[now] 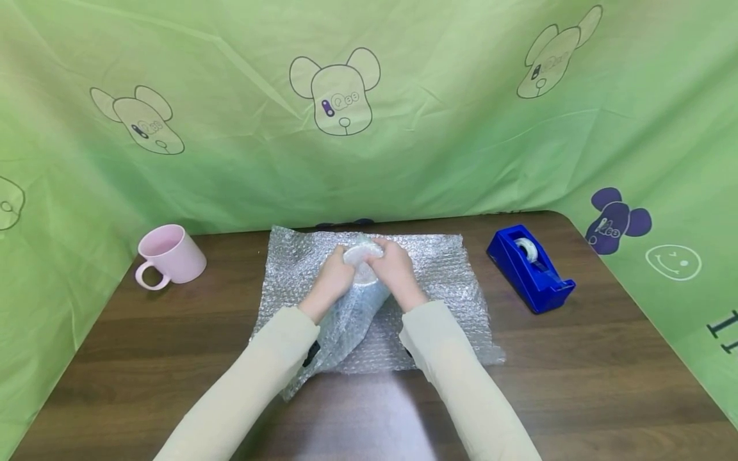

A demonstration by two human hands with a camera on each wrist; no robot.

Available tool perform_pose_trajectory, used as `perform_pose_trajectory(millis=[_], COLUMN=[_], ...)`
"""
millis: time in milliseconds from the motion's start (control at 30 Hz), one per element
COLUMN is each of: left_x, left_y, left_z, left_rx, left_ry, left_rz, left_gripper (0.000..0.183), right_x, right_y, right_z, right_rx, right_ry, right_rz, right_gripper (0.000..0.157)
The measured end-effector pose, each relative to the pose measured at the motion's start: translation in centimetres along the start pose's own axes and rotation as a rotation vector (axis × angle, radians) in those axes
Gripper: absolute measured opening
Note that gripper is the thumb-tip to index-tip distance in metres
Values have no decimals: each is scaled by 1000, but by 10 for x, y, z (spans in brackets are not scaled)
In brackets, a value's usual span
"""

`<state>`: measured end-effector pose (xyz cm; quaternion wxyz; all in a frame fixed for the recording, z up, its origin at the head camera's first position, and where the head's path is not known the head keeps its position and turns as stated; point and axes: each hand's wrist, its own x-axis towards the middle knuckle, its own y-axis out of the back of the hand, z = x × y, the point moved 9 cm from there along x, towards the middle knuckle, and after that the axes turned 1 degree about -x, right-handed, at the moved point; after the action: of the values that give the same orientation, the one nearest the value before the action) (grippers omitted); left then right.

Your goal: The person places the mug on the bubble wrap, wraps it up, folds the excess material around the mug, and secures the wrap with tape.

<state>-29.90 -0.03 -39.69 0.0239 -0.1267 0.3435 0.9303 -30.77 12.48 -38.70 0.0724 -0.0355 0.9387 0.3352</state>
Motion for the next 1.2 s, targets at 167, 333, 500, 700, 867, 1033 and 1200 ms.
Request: perform_pose_trajectory(millis=[167,333,500,700,867,1033,1200], left_x=[-1,-1,0,1,1,1,0], left_y=[1,0,0,0,0,-1,-1], left_z=[1,2,1,-1,-2,-2,-2], left_rx=[8,4,-10,-31,-49,-74,-72], left_ry=[-7,-6,9,7,-4,-8,-11], left_rz=[3,0,-5,-11,-17,-31,-30], left_gripper=[49,49,49,47,48,46,48], right_x=[0,1,0,-1,-2,-2,-2], right_y=[0,2,2,1,1,2,2], right_z=[0,-2,-2,-3,-3,-2,-2], right_rx=[2,-9,-26,-28,-19,-21,-22], right_ry=[1,8,0,-1,-6,-12,-9], right_rz=[-4,9,15,23,22,20,29], right_gripper=[57,56,56,55,55,55,55])
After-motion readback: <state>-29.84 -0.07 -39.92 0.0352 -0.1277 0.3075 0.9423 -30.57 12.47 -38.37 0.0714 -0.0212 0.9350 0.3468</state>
